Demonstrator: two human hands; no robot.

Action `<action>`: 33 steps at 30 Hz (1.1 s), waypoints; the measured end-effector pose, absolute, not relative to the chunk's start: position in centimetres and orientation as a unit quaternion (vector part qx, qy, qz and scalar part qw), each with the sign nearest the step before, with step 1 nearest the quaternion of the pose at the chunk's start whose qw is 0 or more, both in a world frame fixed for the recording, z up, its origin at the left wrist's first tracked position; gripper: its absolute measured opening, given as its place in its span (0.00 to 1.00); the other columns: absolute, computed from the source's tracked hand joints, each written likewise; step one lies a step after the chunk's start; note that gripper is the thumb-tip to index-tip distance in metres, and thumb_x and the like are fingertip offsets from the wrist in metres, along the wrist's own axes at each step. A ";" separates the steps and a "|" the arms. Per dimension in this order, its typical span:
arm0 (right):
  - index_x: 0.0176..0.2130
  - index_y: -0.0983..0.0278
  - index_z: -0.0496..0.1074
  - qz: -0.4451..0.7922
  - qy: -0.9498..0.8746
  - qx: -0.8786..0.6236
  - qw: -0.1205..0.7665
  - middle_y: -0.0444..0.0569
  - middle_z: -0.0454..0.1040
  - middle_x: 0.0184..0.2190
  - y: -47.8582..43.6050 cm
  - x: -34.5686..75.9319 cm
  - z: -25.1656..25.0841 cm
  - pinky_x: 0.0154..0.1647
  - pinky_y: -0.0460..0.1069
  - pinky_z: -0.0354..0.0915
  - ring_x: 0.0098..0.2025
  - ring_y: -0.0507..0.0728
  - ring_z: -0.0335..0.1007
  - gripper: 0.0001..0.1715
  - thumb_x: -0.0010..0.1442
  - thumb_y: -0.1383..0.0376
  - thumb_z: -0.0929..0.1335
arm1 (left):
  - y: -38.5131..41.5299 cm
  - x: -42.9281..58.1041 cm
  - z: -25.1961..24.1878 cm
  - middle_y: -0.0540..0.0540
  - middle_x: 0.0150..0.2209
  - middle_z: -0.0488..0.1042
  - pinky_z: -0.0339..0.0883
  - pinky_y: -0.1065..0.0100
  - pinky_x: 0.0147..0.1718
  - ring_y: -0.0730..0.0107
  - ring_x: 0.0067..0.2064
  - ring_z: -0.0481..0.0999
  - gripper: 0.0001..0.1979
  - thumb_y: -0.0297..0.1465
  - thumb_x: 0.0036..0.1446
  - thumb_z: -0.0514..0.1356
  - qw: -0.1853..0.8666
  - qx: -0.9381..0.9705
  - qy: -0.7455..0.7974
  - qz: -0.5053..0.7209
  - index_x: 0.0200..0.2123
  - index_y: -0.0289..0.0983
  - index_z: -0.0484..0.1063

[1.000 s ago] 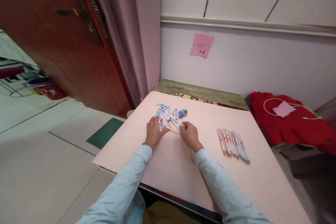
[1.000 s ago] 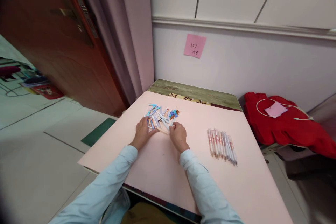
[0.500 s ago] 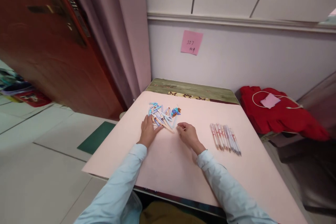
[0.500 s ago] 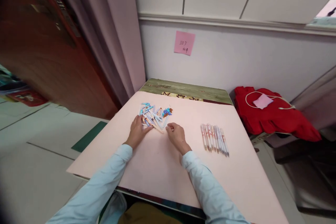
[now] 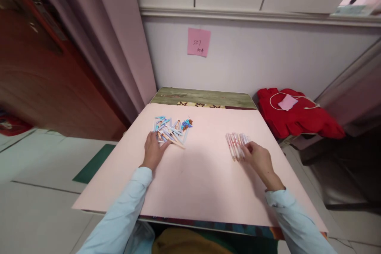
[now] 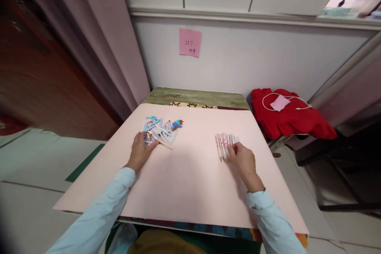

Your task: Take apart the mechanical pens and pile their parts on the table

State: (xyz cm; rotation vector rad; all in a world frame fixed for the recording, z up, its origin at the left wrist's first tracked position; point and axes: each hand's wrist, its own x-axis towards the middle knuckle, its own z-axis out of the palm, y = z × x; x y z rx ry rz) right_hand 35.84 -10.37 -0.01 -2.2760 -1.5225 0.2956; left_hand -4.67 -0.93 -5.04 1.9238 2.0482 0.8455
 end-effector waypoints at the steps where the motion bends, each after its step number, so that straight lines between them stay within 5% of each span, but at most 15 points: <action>1: 0.33 0.62 0.74 0.101 -0.549 -0.814 0.161 0.49 0.77 0.25 -10.4 35.6 0.0 0.31 0.48 0.59 0.30 0.58 0.73 0.19 0.61 0.51 0.64 | -1.1 -4.5 -4.8 0.25 0.67 0.52 0.46 0.50 0.66 0.45 0.70 0.49 0.39 0.47 0.58 0.59 0.102 0.648 0.697 0.290 0.63 0.26 0.55; 6: 0.41 0.65 0.75 0.084 -0.546 -0.831 0.062 0.58 0.79 0.33 -10.1 33.8 -0.2 0.34 0.50 0.62 0.36 0.62 0.76 0.22 0.60 0.50 0.66 | -3.7 -3.4 -3.5 0.27 0.67 0.53 0.48 0.49 0.66 0.45 0.69 0.51 0.36 0.46 0.59 0.59 0.087 0.635 0.697 0.322 0.62 0.28 0.58; 12: 0.37 0.69 0.77 0.041 -0.574 -0.817 0.009 0.64 0.78 0.31 -10.3 33.6 0.4 0.36 0.54 0.65 0.36 0.66 0.78 0.20 0.65 0.61 0.60 | -9.7 -1.4 -2.5 0.36 0.62 0.64 0.55 0.54 0.64 0.53 0.65 0.61 0.19 0.39 0.59 0.59 0.084 0.680 0.617 0.387 0.51 0.37 0.71; 17: 0.38 0.67 0.75 0.025 -0.541 -0.833 0.116 0.62 0.78 0.30 -11.4 32.5 2.3 0.36 0.54 0.65 0.34 0.64 0.77 0.17 0.63 0.59 0.63 | -12.3 -0.1 -0.4 0.40 0.48 0.76 0.65 0.54 0.56 0.54 0.51 0.75 0.12 0.40 0.57 0.62 0.241 0.621 0.595 0.450 0.40 0.39 0.77; 19: 0.36 0.64 0.73 0.136 -0.541 -0.790 0.255 0.57 0.78 0.30 -12.3 30.0 3.0 0.34 0.52 0.65 0.32 0.61 0.76 0.16 0.62 0.55 0.64 | -12.6 0.7 0.8 0.40 0.42 0.79 0.68 0.55 0.51 0.56 0.44 0.77 0.15 0.42 0.56 0.62 0.393 0.545 0.578 0.463 0.39 0.38 0.78; 22: 0.35 0.62 0.68 0.510 -0.506 -0.558 0.415 0.50 0.77 0.28 -14.0 24.2 3.1 0.28 0.49 0.66 0.26 0.55 0.73 0.19 0.61 0.49 0.64 | -13.0 2.3 2.3 0.37 0.44 0.79 0.69 0.56 0.49 0.56 0.45 0.78 0.20 0.45 0.58 0.60 0.625 0.415 0.465 0.470 0.44 0.35 0.77; 26: 0.37 0.63 0.69 0.756 -0.348 -0.377 0.407 0.42 0.70 0.23 -16.0 17.6 1.8 0.22 0.44 0.59 0.19 0.49 0.63 0.21 0.59 0.48 0.69 | -13.5 3.3 2.8 0.34 0.46 0.79 0.69 0.59 0.47 0.55 0.49 0.77 0.22 0.43 0.56 0.64 0.740 0.313 0.354 0.479 0.48 0.33 0.76; 33: 0.37 0.65 0.71 0.891 -0.167 -0.231 0.354 0.33 0.50 0.18 -15.7 16.1 1.3 0.16 0.40 0.42 0.17 0.43 0.40 0.17 0.59 0.54 0.72 | -14.0 2.5 2.3 0.37 0.41 0.81 0.67 0.62 0.49 0.58 0.48 0.78 0.18 0.41 0.54 0.66 0.756 0.242 0.360 0.490 0.41 0.33 0.79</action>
